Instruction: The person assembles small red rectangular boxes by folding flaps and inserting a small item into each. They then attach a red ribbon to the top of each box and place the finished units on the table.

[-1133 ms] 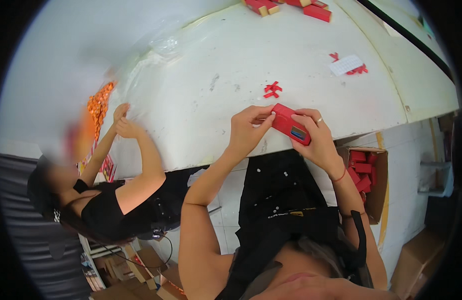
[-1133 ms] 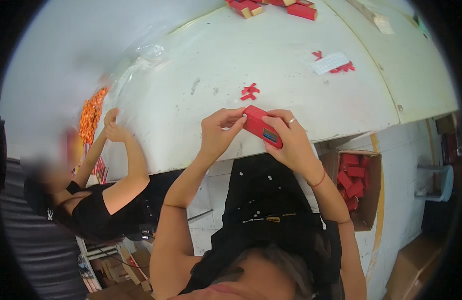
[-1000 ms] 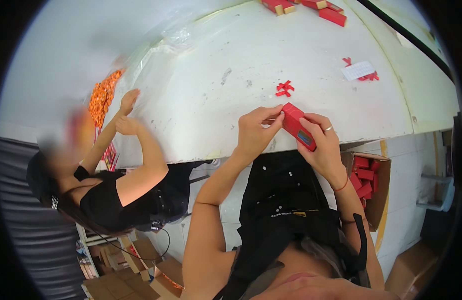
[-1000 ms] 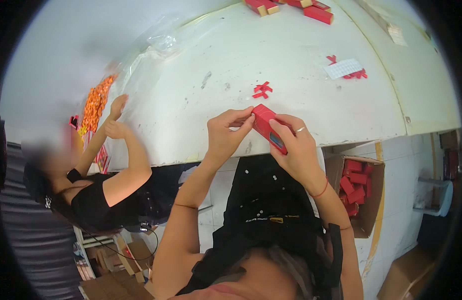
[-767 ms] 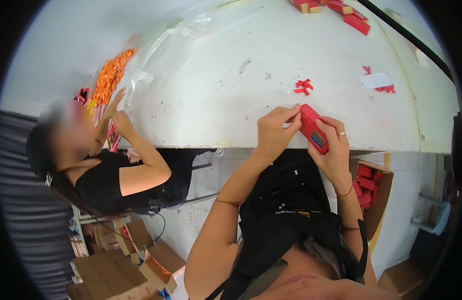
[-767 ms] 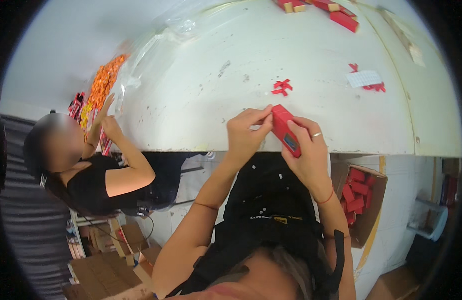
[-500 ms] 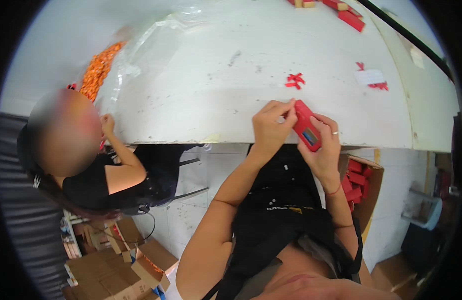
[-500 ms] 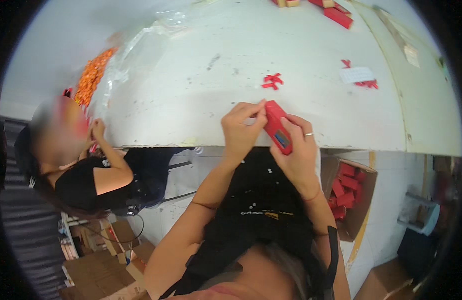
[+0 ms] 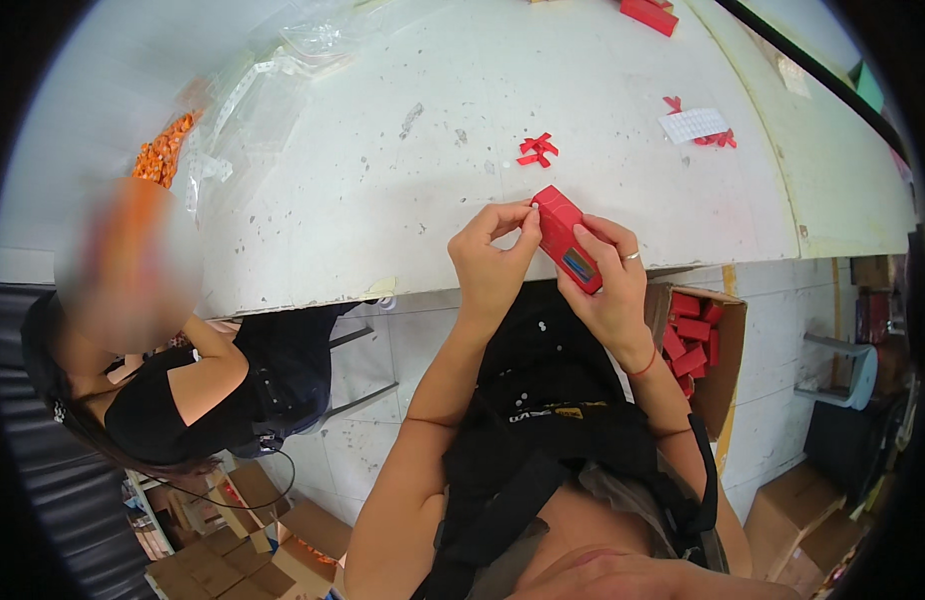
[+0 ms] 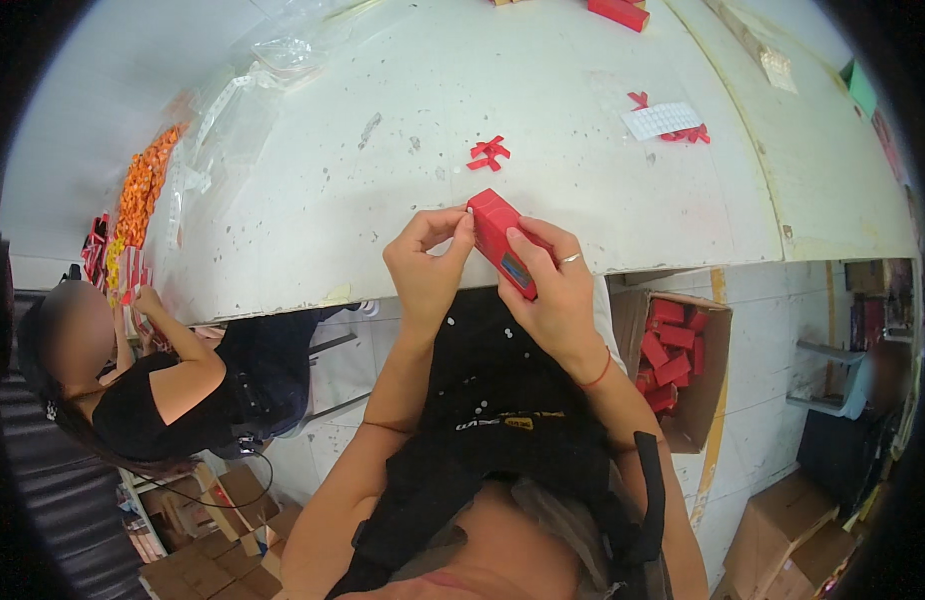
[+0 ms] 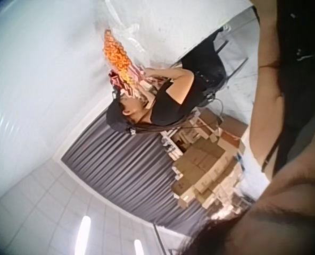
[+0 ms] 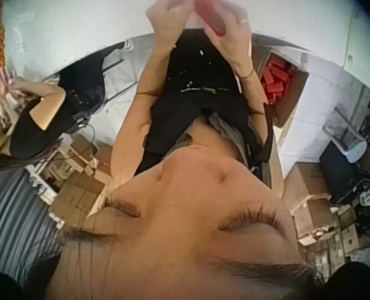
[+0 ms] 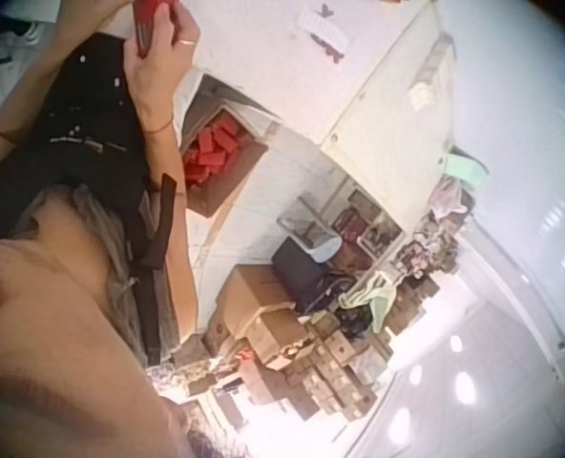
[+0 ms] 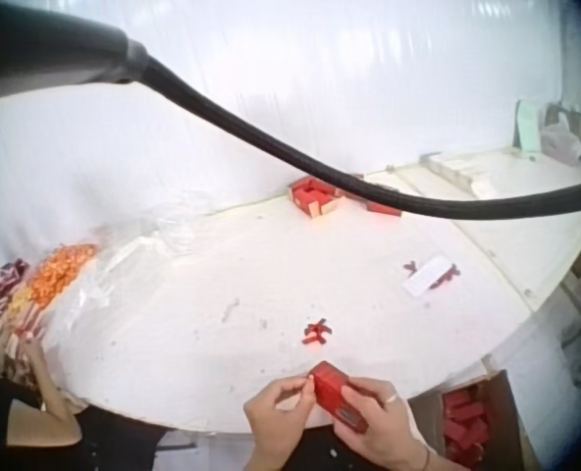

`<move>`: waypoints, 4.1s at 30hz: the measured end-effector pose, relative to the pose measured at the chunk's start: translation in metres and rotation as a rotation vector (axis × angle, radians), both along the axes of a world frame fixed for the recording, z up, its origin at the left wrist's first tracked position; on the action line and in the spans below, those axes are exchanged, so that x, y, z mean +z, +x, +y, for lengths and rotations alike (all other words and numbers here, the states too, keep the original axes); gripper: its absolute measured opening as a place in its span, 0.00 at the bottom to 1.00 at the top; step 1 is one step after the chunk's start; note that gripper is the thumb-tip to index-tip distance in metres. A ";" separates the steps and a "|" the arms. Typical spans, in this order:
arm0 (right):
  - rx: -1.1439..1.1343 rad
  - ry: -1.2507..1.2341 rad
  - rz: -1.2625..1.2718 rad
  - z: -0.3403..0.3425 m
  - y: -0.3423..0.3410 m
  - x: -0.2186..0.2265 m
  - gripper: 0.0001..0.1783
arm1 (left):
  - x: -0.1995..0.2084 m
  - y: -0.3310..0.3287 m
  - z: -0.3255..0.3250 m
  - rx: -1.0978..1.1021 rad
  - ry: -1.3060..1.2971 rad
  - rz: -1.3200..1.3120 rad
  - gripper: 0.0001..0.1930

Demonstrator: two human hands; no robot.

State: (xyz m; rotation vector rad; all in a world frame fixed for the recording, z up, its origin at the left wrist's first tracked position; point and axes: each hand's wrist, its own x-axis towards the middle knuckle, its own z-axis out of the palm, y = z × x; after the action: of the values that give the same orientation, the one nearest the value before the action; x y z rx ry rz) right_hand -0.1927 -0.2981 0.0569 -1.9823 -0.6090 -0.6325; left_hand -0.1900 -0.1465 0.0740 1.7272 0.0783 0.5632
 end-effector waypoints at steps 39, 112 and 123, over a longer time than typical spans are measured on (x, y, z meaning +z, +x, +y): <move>0.292 -0.062 0.401 -0.080 0.057 -0.003 0.33 | 0.016 0.141 0.042 -0.565 1.054 0.297 0.04; -0.151 -0.217 0.943 -0.343 -0.060 -0.036 0.41 | -0.029 0.360 0.038 -0.218 0.754 0.043 0.20; -0.548 0.470 0.753 -0.286 -0.046 -0.049 0.24 | -0.034 0.497 0.039 0.073 0.248 0.216 0.31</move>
State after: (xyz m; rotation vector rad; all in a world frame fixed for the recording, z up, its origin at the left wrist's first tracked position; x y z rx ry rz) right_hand -0.2383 -0.5846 0.0079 -1.7399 0.5138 -0.2565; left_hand 0.3066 -0.1071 0.0399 2.0298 0.2329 0.4518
